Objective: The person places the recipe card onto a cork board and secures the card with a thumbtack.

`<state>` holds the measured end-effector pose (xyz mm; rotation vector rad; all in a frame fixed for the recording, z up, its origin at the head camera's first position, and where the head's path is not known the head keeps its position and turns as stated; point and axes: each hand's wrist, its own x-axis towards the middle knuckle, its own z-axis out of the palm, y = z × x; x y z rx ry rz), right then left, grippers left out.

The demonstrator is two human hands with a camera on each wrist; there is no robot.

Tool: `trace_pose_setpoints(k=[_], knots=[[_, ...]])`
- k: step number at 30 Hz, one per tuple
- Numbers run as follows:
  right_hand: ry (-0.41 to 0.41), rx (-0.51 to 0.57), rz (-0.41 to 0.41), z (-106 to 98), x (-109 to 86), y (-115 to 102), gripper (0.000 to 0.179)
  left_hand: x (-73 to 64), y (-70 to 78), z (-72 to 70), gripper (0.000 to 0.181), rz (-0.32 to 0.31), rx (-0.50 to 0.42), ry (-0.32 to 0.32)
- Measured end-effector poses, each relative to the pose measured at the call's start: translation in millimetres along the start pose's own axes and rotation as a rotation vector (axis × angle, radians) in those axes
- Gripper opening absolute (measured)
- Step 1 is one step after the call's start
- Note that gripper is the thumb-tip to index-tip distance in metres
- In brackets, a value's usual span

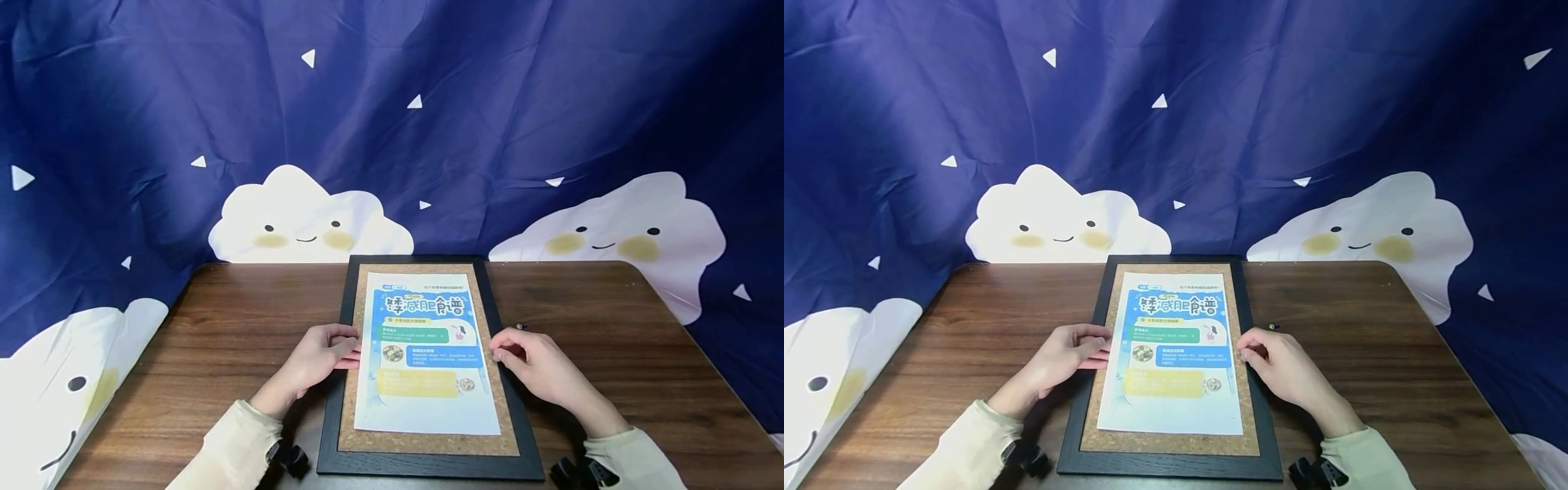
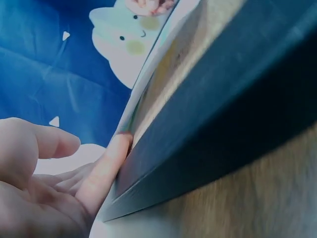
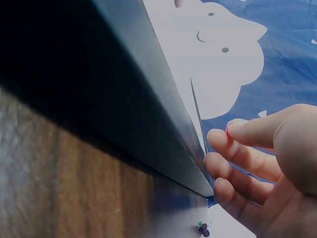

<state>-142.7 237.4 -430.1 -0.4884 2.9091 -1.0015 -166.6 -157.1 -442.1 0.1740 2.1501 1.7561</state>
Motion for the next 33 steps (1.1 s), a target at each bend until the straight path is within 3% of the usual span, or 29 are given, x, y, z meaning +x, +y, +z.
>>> trace_pose_setpoints(k=[4, 10, 14, 18, 24, 33], knots=[[0.003, -0.003, -0.005, 1, 0.7, 0, 0.011, -3.7, 3.1, 0.2, 0.031, 0.057, 0.153, 0.067], [0.002, -0.009, -0.007, 1, 1.0, -2, 0.01, -3.4, 2.9, 3.3, 0.018, 0.189, 0.46, 0.171], [-0.001, -0.01, -0.018, 3, 1.4, -2, 0.011, -1.1, 0.6, 5.1, 0.017, 0.237, 0.551, 0.196], [0.004, -0.014, -0.026, 3, 2.1, -2, 0.012, 1.4, -0.9, 6.6, 0.02, 0.284, 0.618, 0.179], [-0.017, -0.001, -0.014, 4, 3.2, -3, 0.011, 4.4, -1.1, 6.7, 0.034, 0.337, 0.774, 0.079], [-0.014, 0.008, -0.045, 5, 4.7, -5, 0.012, 7.8, 1.1, 10.4, 0.045, 0.319, 0.876, 0.046]])
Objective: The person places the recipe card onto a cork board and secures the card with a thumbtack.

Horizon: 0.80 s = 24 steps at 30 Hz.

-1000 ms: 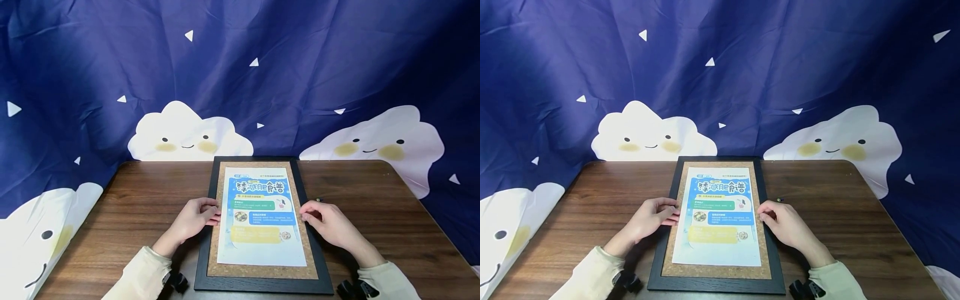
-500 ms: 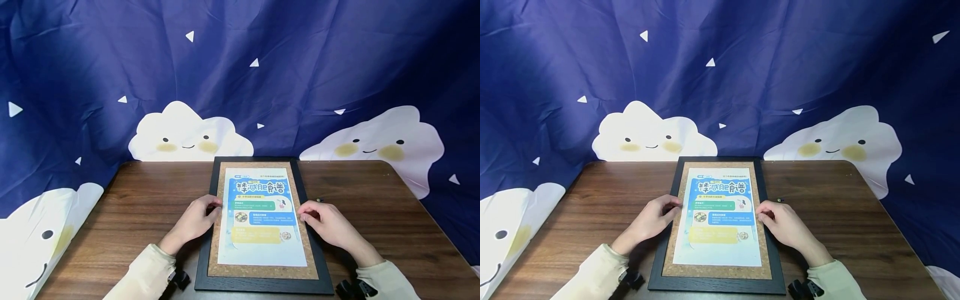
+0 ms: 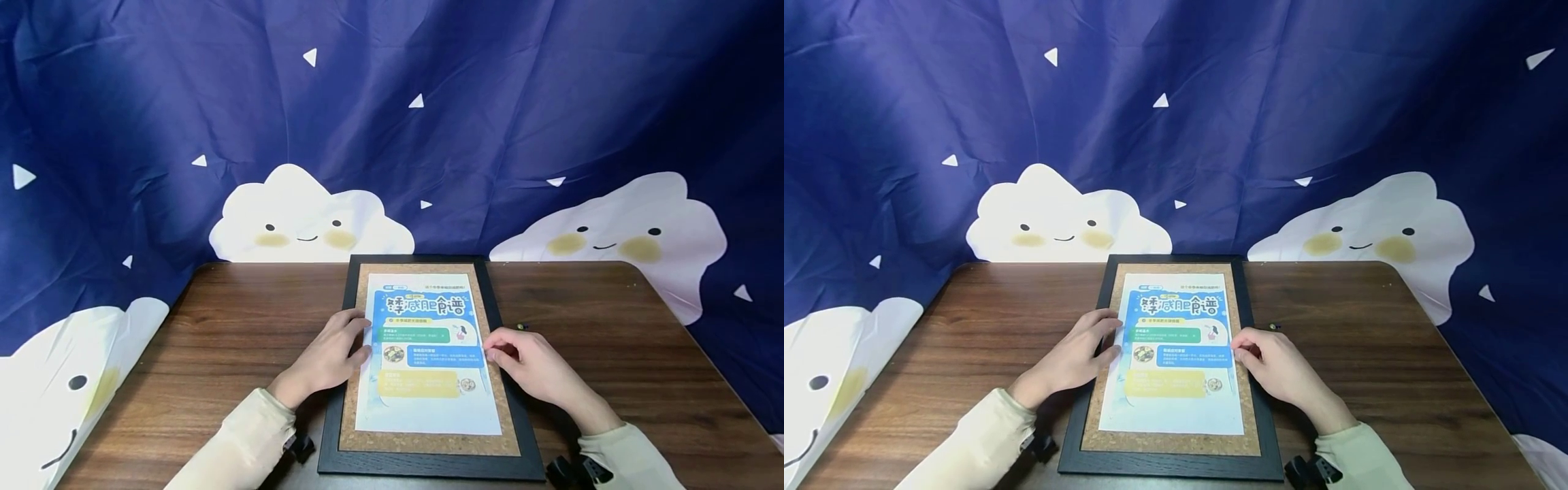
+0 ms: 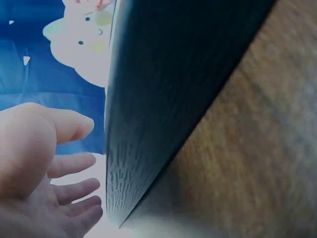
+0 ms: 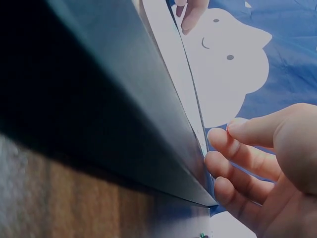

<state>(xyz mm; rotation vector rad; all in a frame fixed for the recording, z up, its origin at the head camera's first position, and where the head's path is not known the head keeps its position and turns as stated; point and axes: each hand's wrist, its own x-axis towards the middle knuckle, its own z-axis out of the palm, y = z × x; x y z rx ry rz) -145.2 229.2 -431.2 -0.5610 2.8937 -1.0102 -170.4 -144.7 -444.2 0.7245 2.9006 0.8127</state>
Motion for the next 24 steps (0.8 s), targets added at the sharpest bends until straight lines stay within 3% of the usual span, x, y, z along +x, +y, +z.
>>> trace_pose_setpoints(k=[10, 24], knots=[[-0.011, 0.007, -0.007, 0, -0.2, -1, 0.012, -1.7, -2.5, 1.7, 0.051, -0.012, 0.116, -0.042], [-0.023, 0.018, -0.011, 1, -0.6, -2, 0.01, -4.6, -11.3, -0.1, 0.057, 0.008, 0.086, -0.119]])
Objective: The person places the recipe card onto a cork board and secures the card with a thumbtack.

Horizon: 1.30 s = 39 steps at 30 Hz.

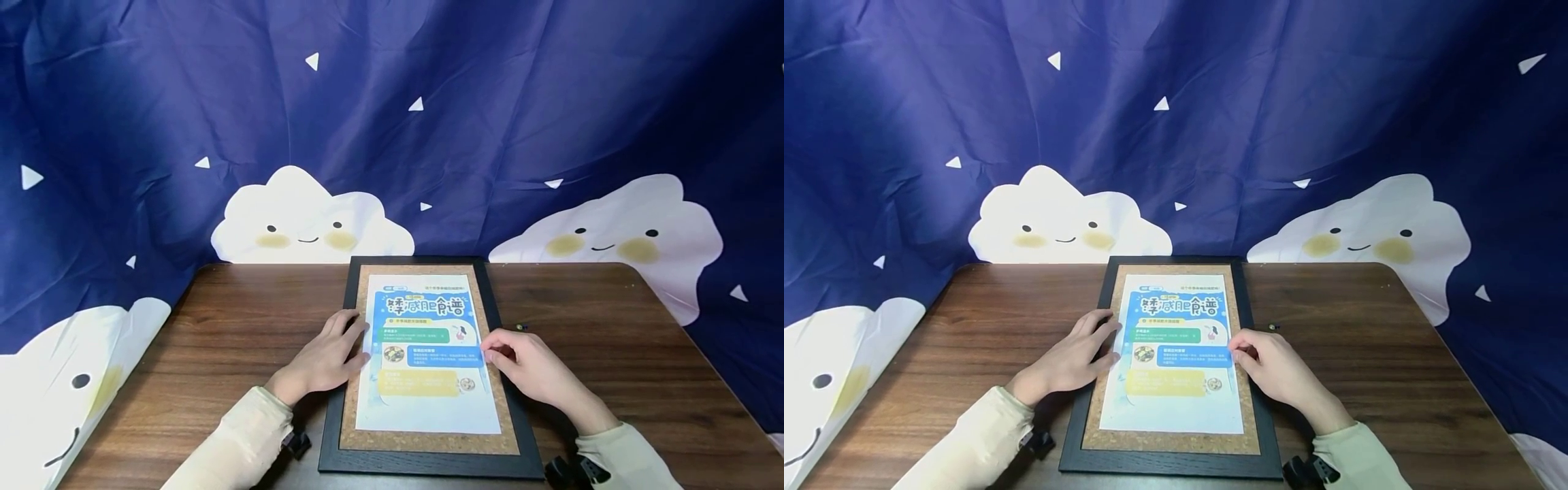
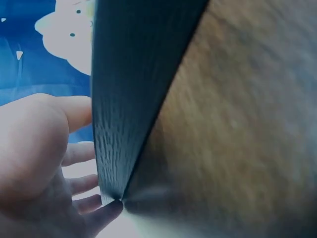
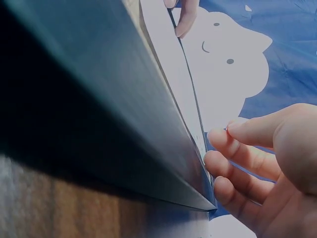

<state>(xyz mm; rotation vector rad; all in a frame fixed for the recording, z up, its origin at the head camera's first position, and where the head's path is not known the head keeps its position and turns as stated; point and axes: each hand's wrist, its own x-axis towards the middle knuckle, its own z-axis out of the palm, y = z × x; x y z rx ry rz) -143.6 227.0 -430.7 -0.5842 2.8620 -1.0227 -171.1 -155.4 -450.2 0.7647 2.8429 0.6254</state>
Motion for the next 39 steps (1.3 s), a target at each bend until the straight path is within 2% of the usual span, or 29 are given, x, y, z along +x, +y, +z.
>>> trace_pose_setpoints(k=[11, 18, 25, 30, 32, 36, 39], knots=[[0.001, 0.023, -0.033, -1, 4.4, -4, 0.008, -1.9, -4.5, -0.9, 0.058, 0.024, -0.016, -0.011], [-0.046, 0.068, -0.019, -1, 14.6, -10, 0.009, -1.2, -5.7, -1.1, 0.058, 0.023, -0.027, -0.017], [-0.082, 0.112, -0.025, 2, 28.0, -14, 0.012, -3.9, -7.9, 1.1, 0.057, 0.087, -0.035, 0.045], [-0.089, 0.118, -0.038, 5, 37.1, -18, 0.01, -4.3, -5.8, -1.4, 0.056, 0.076, -0.052, 0.032], [-0.092, 0.119, -0.044, 6, 40.6, -19, 0.01, -3.4, -9.3, 1.2, 0.057, 0.085, -0.06, 0.039], [-0.094, 0.119, -0.063, 7, 46.7, -21, 0.01, 1.6, -28.0, 17.4, 0.059, 0.139, -0.045, 0.099], [-0.093, 0.117, -0.067, 9, 50.1, -23, 0.009, 1.9, -29.0, 18.0, 0.06, 0.144, -0.053, 0.097]])
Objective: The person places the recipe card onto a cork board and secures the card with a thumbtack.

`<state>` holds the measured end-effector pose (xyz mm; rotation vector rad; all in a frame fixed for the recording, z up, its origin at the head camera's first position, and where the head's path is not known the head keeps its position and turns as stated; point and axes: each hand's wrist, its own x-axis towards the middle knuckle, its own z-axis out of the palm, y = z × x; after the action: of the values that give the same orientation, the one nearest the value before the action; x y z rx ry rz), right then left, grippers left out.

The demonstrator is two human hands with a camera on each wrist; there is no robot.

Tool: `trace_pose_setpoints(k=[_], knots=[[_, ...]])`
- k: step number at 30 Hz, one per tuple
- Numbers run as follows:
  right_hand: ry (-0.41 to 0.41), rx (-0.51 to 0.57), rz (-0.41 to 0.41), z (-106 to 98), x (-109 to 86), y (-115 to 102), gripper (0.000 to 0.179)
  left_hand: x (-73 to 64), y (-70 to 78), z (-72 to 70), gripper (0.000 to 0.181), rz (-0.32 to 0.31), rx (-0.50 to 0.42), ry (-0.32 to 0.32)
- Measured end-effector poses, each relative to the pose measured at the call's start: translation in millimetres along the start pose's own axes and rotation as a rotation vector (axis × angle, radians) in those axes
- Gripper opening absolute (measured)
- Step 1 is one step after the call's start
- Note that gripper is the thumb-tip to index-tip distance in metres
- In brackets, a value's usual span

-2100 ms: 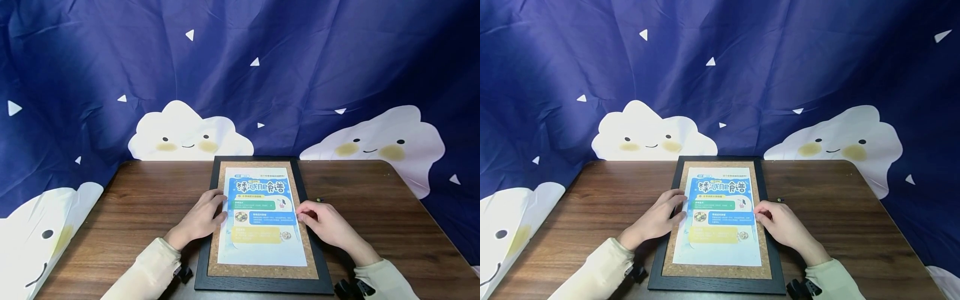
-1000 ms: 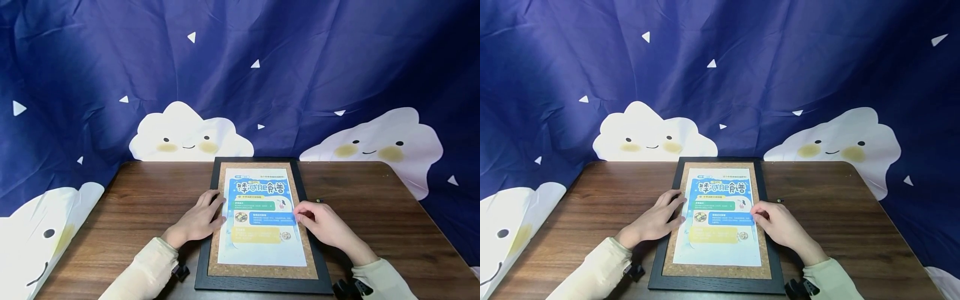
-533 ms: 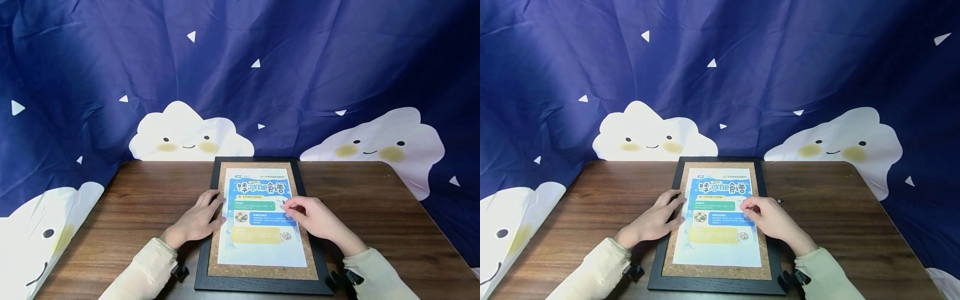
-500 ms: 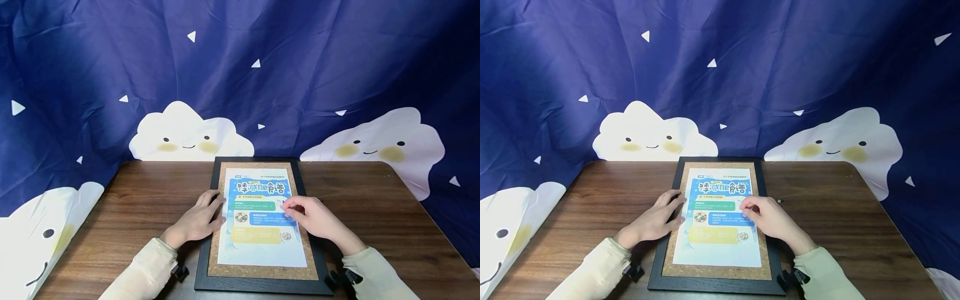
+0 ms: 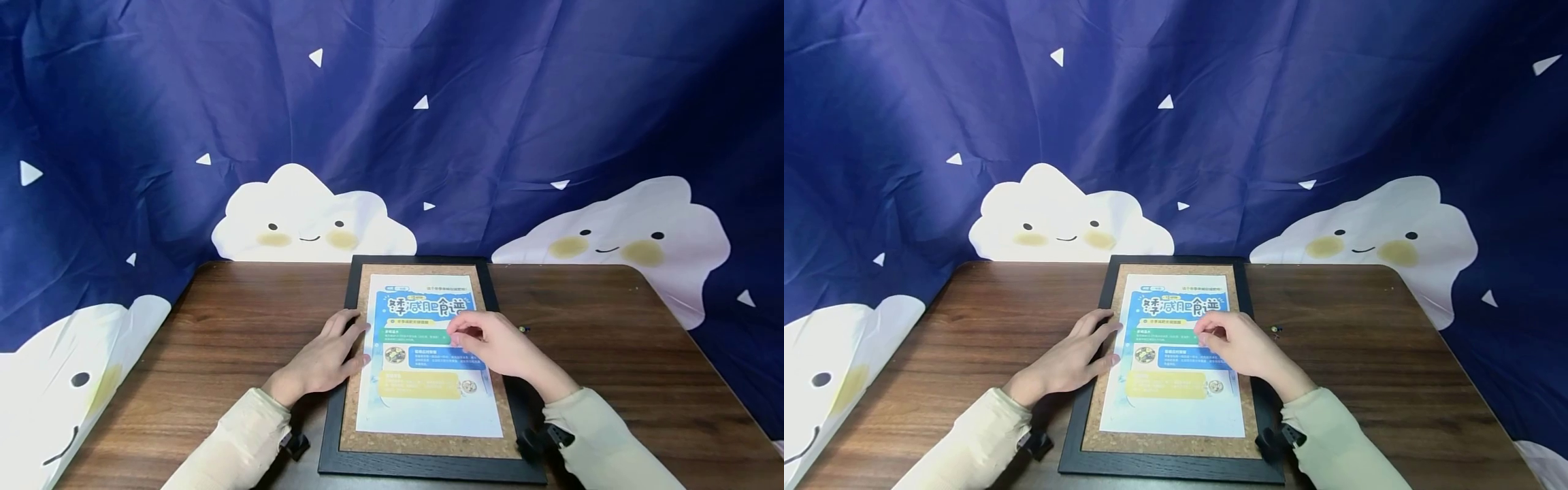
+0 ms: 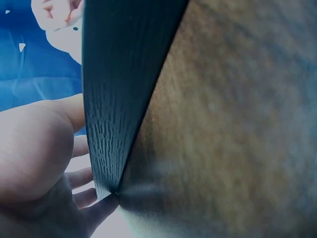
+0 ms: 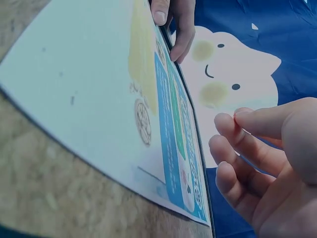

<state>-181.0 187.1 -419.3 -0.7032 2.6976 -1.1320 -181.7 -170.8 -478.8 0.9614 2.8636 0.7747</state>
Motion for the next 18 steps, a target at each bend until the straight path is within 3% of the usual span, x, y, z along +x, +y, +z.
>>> trace_pose_setpoints(k=[6, 18], knots=[[-0.006, 0.012, 0.011, 1, 6.3, -4, 0.01, -1.3, 24.9, -20.2, 0.056, -0.068, 0.018, -0.082], [-0.033, 0.125, 0.018, 4, 22.8, -6, 0.014, -1.5, 24.4, -19.8, 0.057, -0.069, 0.028, -0.096]])
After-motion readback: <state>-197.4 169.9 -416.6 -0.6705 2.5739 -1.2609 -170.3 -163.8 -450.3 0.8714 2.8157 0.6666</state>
